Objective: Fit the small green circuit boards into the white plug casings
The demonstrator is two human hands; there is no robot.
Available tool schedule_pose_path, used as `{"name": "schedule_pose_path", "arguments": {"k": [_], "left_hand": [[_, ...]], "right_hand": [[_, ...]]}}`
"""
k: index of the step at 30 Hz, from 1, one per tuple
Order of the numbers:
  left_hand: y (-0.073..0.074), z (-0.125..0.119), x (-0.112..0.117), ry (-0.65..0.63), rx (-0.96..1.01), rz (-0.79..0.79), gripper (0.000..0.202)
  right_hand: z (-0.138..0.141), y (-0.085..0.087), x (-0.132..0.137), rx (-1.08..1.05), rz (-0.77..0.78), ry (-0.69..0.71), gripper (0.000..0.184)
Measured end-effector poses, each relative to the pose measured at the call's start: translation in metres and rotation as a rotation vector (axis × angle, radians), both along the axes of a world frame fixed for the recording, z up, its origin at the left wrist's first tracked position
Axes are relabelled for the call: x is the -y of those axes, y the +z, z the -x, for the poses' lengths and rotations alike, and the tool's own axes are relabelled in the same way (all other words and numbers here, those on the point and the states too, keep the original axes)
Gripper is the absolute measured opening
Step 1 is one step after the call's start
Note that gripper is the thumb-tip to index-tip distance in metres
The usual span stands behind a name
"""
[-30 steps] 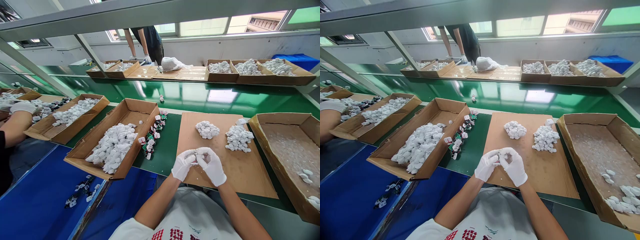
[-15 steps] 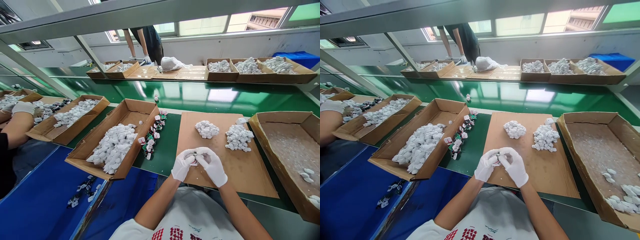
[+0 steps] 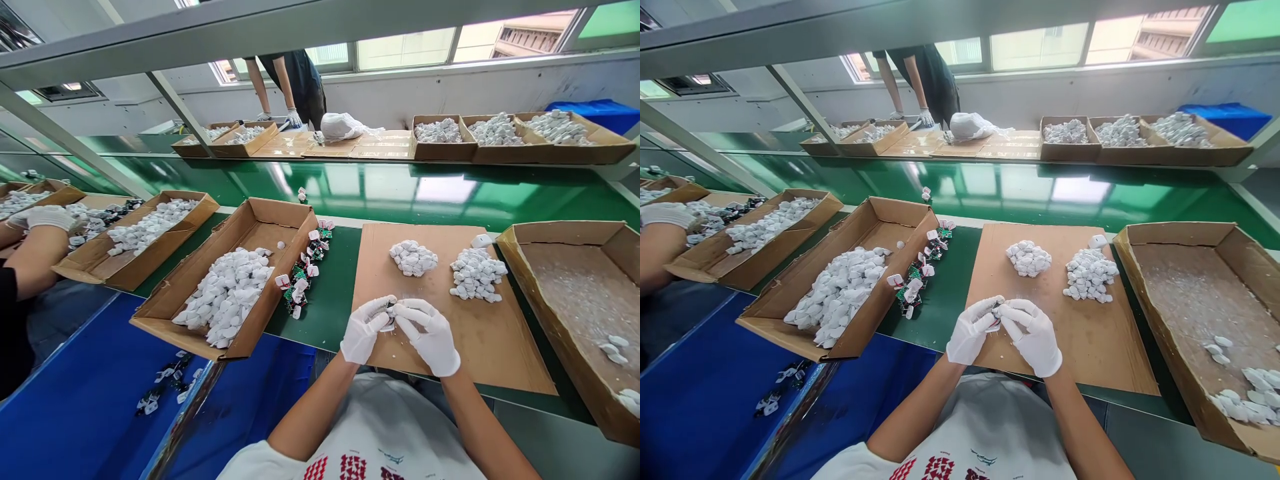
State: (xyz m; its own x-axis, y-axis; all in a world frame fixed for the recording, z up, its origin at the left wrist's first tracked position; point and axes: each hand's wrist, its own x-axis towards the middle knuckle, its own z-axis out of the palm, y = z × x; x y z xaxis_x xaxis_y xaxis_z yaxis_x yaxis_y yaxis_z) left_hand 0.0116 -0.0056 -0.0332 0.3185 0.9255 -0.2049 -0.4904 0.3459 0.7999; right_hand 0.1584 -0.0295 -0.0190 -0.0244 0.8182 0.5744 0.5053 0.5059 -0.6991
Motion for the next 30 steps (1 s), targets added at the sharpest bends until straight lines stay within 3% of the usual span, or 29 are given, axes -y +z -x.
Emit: {"name": "schedule_pose_path", "arguments": {"k": [6, 11, 15, 19, 27, 30], "left_hand": [[0.001, 0.002, 0.005, 0.009, -0.125, -0.167, 0.044], [0.0, 0.004, 0.005, -0.044, -0.08, -0.137, 0.044], [0.003, 0.004, 0.005, -0.088, -0.013, -0.161, 0.048], [0.004, 0.002, 0.008, -0.053, 0.013, -0.179, 0.056], [0.007, 0.002, 0.011, -0.041, -0.098, -0.234, 0.049], [0.007, 0.002, 0.012, -0.012, -0.124, -0.241, 0.051]], "right_hand": [[0.003, 0.001, 0.002, -0.017, 0.011, 0.049, 0.029], [0.006, -0.004, 0.003, -0.057, 0.042, -0.059, 0.026], [0.006, -0.006, 0.004, -0.095, 0.135, -0.01, 0.03], [0.007, -0.006, 0.004, -0.083, 0.251, 0.067, 0.042], [0.011, -0.01, 0.003, -0.188, 0.153, -0.018, 0.027], [0.008, -0.007, 0.003, -0.189, 0.214, 0.102, 0.032]]}}
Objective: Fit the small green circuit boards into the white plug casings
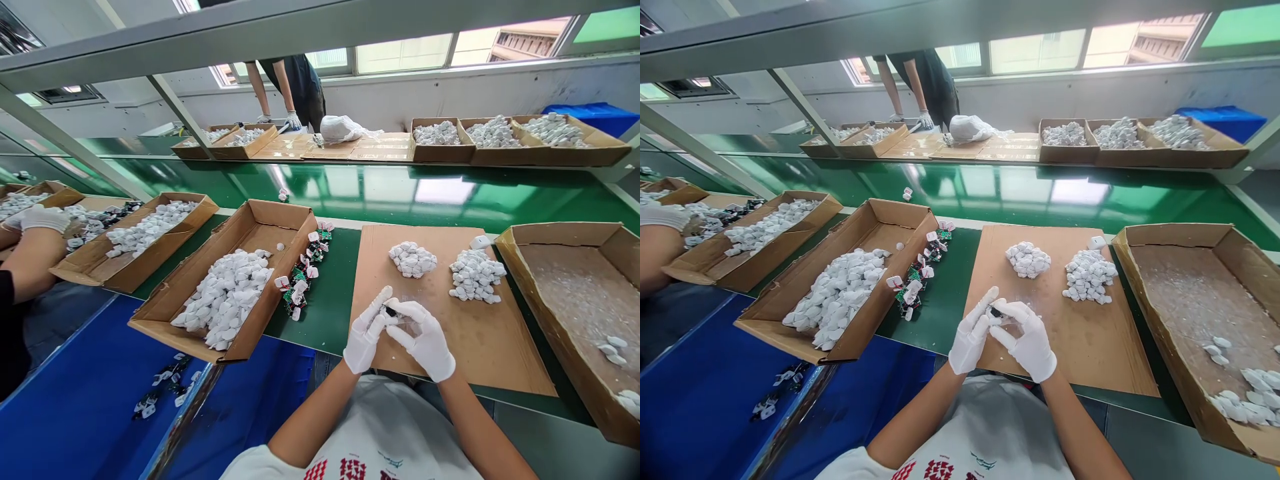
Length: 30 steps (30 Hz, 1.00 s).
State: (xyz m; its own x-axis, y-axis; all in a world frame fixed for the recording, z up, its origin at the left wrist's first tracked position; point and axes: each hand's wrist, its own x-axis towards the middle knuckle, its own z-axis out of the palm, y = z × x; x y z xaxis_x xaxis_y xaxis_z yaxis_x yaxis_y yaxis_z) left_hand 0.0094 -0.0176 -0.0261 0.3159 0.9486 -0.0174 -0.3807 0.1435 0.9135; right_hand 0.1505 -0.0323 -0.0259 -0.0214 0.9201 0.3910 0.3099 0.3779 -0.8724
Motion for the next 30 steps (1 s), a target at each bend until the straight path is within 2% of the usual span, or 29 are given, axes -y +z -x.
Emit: {"name": "schedule_pose_path", "arguments": {"k": [3, 7, 9, 11, 13, 15, 17, 21, 25, 30], "left_hand": [[0.0, 0.0, 0.001, 0.008, -0.016, -0.002, 0.052], [0.005, 0.001, 0.004, -0.055, -0.046, -0.07, 0.057], [0.009, 0.002, 0.005, -0.066, -0.091, -0.114, 0.061], [0.011, 0.001, 0.004, -0.039, -0.133, -0.128, 0.061], [0.009, -0.001, 0.002, 0.024, -0.134, -0.091, 0.056], [0.005, -0.003, -0.001, 0.1, -0.069, -0.02, 0.05], [-0.001, -0.004, -0.004, 0.149, 0.015, 0.033, 0.047], [-0.009, -0.004, -0.005, 0.12, 0.045, 0.026, 0.044], [-0.012, -0.004, -0.004, 0.058, 0.004, 0.063, 0.042], [-0.014, -0.004, -0.005, 0.055, -0.018, 0.11, 0.045]], "right_hand": [[-0.002, 0.001, -0.001, -0.113, 0.089, 0.081, 0.029], [0.001, -0.001, -0.002, -0.303, 0.194, 0.035, 0.02], [0.003, -0.001, -0.002, -0.332, 0.227, -0.002, 0.02], [0.003, -0.001, -0.003, -0.29, 0.201, -0.029, 0.02], [0.002, 0.001, -0.002, -0.204, 0.15, 0.015, 0.019], [-0.002, 0.002, -0.001, -0.124, 0.125, 0.073, 0.018], [-0.006, 0.002, 0.001, -0.077, 0.13, 0.03, 0.021], [-0.008, 0.0, 0.001, -0.02, 0.071, -0.155, 0.02], [-0.002, -0.001, -0.002, 0.12, -0.106, -0.105, 0.022], [0.006, -0.002, -0.003, 0.292, -0.171, -0.096, 0.03]]}}
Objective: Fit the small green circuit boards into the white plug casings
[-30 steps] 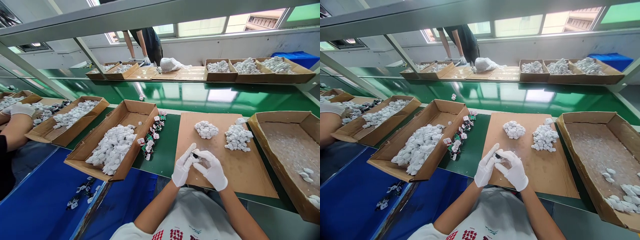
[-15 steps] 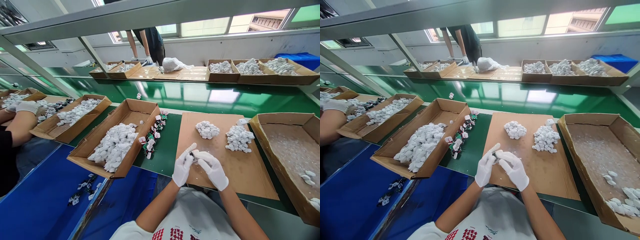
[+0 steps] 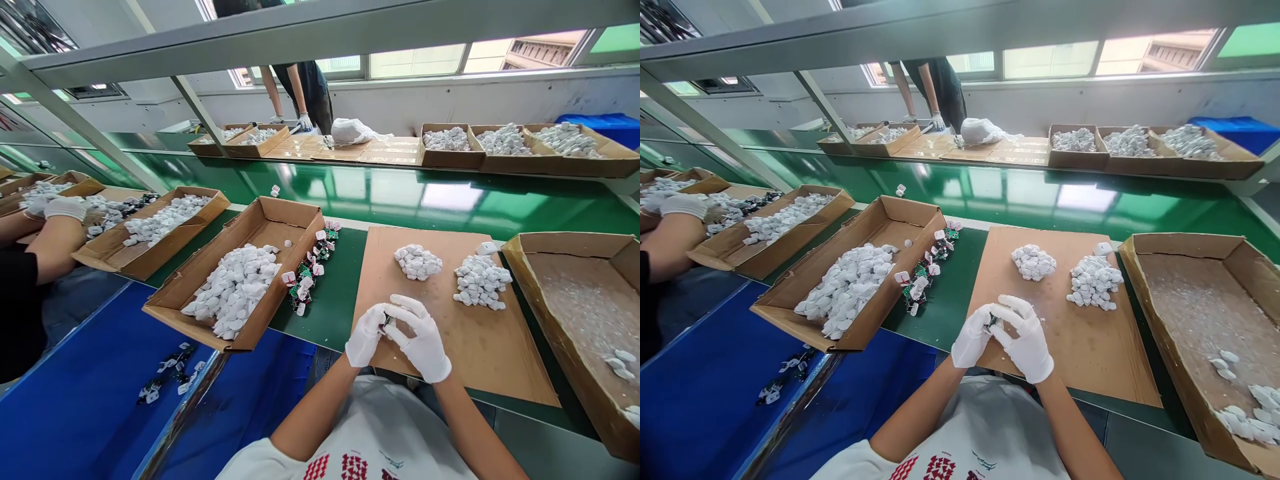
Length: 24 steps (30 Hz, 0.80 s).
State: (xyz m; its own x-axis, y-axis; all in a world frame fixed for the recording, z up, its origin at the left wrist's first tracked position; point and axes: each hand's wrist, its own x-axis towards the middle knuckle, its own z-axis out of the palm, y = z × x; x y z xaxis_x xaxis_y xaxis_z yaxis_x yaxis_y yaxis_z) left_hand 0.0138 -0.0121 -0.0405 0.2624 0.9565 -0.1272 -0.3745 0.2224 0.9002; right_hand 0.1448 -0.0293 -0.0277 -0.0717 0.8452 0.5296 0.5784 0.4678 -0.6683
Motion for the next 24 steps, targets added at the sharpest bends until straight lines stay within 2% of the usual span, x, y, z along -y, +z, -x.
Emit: {"name": "schedule_pose_path", "arguments": {"k": [4, 7, 11, 14, 16, 19, 21, 24], "left_hand": [[-0.001, 0.002, -0.001, 0.012, -0.045, -0.069, 0.042], [0.001, 0.003, -0.003, -0.068, -0.037, -0.094, 0.045], [0.009, 0.007, -0.007, -0.169, 0.022, -0.077, 0.065], [0.012, 0.01, -0.009, -0.189, 0.183, 0.015, 0.084], [0.011, 0.01, -0.008, -0.248, 0.284, 0.102, 0.079], [0.006, 0.002, -0.002, -0.31, 0.316, 0.244, 0.056], [0.005, -0.006, 0.004, -0.211, 0.355, 0.274, 0.047], [0.008, -0.014, 0.012, -0.007, 0.409, 0.221, 0.041]], "right_hand": [[-0.002, 0.0, 0.001, -0.031, 0.006, 0.085, 0.033], [-0.002, 0.0, 0.001, -0.008, 0.032, 0.081, 0.037], [-0.002, 0.0, 0.0, 0.07, -0.017, 0.018, 0.031], [-0.004, 0.003, 0.002, 0.017, -0.117, 0.005, 0.03], [-0.005, 0.005, 0.003, -0.073, -0.16, -0.021, 0.033], [-0.007, 0.004, 0.003, -0.149, -0.189, -0.05, 0.036], [-0.007, 0.002, 0.003, -0.142, -0.194, -0.039, 0.036], [-0.008, -0.001, 0.002, -0.184, -0.15, 0.04, 0.034]]}}
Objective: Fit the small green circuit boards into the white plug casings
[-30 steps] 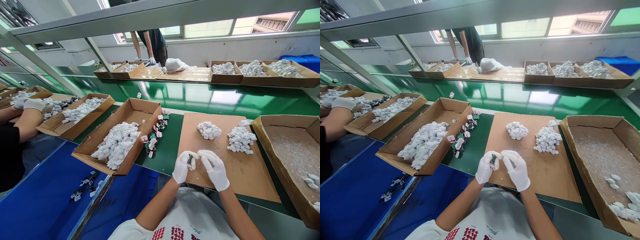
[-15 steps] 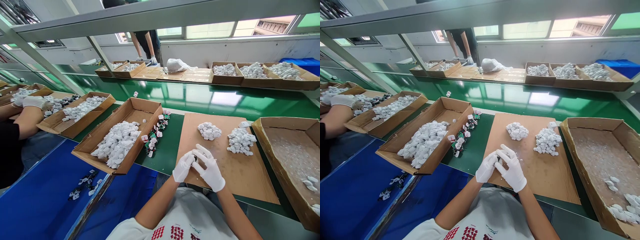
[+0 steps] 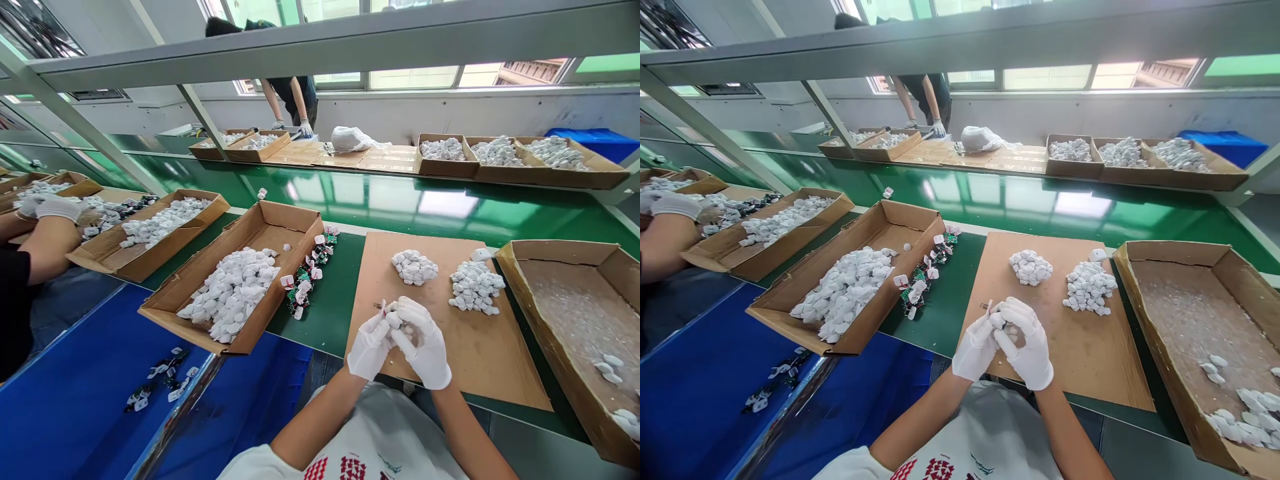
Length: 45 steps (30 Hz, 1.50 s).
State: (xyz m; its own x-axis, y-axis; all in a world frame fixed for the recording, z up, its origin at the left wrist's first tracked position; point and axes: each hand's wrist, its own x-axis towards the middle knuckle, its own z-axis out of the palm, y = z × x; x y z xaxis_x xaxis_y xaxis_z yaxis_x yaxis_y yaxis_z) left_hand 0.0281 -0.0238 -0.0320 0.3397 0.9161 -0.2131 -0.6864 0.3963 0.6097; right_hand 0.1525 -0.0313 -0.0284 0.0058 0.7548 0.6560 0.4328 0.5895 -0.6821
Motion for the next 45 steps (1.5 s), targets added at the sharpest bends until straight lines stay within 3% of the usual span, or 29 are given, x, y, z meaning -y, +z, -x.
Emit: {"name": "schedule_pose_path", "arguments": {"k": [7, 11, 15, 20, 25, 29, 31, 37, 42, 45], "left_hand": [[0.001, 0.009, 0.008, 0.076, -0.171, -0.177, 0.054], [0.003, 0.013, 0.013, 0.145, -0.432, -0.266, 0.044], [0.016, 0.013, 0.015, 0.178, -0.511, -0.322, 0.037], [0.026, 0.016, 0.014, 0.221, -0.512, -0.429, 0.031], [0.027, 0.022, 0.009, 0.197, -0.511, -0.482, 0.024], [0.028, 0.024, 0.008, 0.152, -0.494, -0.452, 0.027], [0.03, 0.025, 0.008, 0.124, -0.491, -0.425, 0.031], [0.033, 0.03, 0.002, -0.029, -0.458, -0.355, 0.049], [0.024, 0.027, 0.001, -0.011, -0.426, -0.413, 0.047], [0.022, 0.017, 0.006, 0.008, -0.31, -0.348, 0.05]], "right_hand": [[0.004, 0.006, 0.008, -0.15, 0.108, 0.095, 0.023], [0.012, 0.015, 0.015, -0.263, 0.123, 0.133, 0.022], [0.017, 0.029, 0.021, -0.369, 0.225, 0.131, 0.021], [0.02, 0.044, 0.026, -0.355, 0.286, 0.08, 0.011], [0.019, 0.04, 0.027, 0.057, -0.031, -0.149, 0.029], [0.016, 0.037, 0.024, 0.216, -0.175, -0.153, 0.039], [0.013, 0.037, 0.022, 0.192, -0.148, -0.147, 0.035], [0.005, 0.041, 0.019, -0.014, 0.201, -0.016, 0.017], [0.015, 0.038, 0.017, -0.158, 0.247, 0.039, 0.014], [0.021, 0.037, 0.017, -0.151, 0.207, -0.019, 0.018]]}}
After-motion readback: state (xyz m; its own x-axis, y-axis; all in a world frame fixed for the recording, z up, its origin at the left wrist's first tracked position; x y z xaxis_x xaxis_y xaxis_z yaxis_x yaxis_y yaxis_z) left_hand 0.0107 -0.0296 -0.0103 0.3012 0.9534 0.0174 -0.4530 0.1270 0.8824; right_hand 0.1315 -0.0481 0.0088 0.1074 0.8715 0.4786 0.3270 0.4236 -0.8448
